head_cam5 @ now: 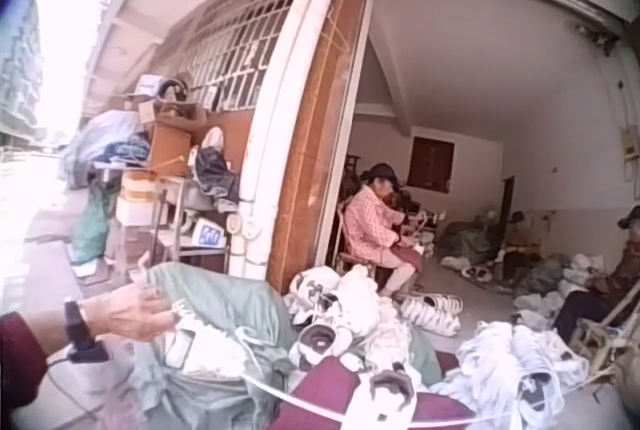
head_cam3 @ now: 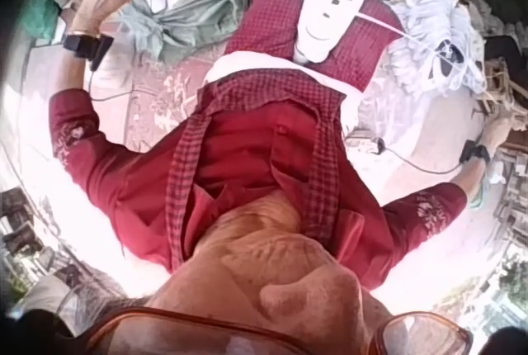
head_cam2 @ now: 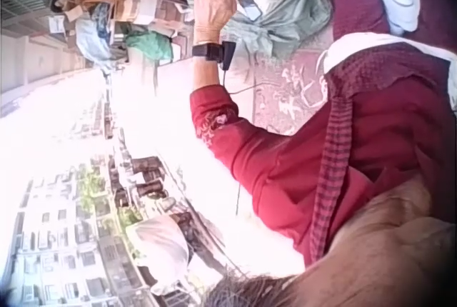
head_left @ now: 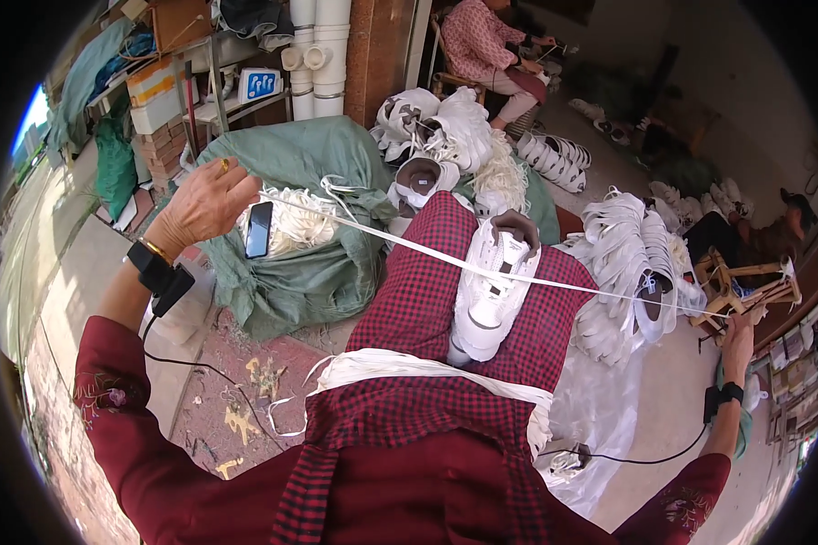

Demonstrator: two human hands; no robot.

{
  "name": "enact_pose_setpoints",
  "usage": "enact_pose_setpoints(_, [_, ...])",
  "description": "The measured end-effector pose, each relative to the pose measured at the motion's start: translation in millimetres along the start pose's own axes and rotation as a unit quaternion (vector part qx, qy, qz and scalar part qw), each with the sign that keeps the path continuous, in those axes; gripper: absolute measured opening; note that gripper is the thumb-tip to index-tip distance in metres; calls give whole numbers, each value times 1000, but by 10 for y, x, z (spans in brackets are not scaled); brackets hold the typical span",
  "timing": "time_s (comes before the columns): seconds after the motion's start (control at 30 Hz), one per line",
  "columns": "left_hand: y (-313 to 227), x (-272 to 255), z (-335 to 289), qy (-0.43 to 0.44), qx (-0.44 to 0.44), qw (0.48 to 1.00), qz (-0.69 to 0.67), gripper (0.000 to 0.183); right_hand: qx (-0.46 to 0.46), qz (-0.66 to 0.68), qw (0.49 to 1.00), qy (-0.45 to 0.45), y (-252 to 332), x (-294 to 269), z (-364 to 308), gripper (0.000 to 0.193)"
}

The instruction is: The recorder inserts laces into the eyelets of a white athletic shoe and then organizes a stack of similar shoes.

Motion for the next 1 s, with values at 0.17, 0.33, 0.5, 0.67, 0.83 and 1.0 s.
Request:
enact_pose_setpoints(0.17, [334, -42, -341, -75, -89, 992, -47, 17, 21, -1, 998, -57, 296, -78, -139, 18])
enact_pose_setpoints(0.33, [702, 44, -619, -98, -191, 977, -7, 15, 36, 147, 985, -84, 658, -130, -374, 16])
enact_pose_setpoints(0.5, [807, -30, -646, -184, -250, 951, 4, 18, 80, 361, 924, -97, 1270, -18, -482, 17])
enact_pose_setpoints(0.67, [637, 7, -550, -317, -334, 887, -34, 28, 18, 618, 785, -31, 2621, 72, -178, 10])
enact_pose_setpoints(0.83, [-272, 189, 541, -337, -269, 847, -310, 26, -33, 749, 656, 87, 3825, 417, -26, 6])
enact_pose_setpoints(1.0, [-1197, 377, 1432, -273, -143, 809, -501, 16, -63, 670, 716, 186, 4258, 604, -200, 9])
Point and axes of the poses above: each hand's wrist, its own z-axis towards the middle knuckle, its own x-axis out of the palm, y = z × x, the point moved 9 cm from there along z, towards the middle knuckle, and after that the axes turned 7 degrees about y, right-handed, at the moved point
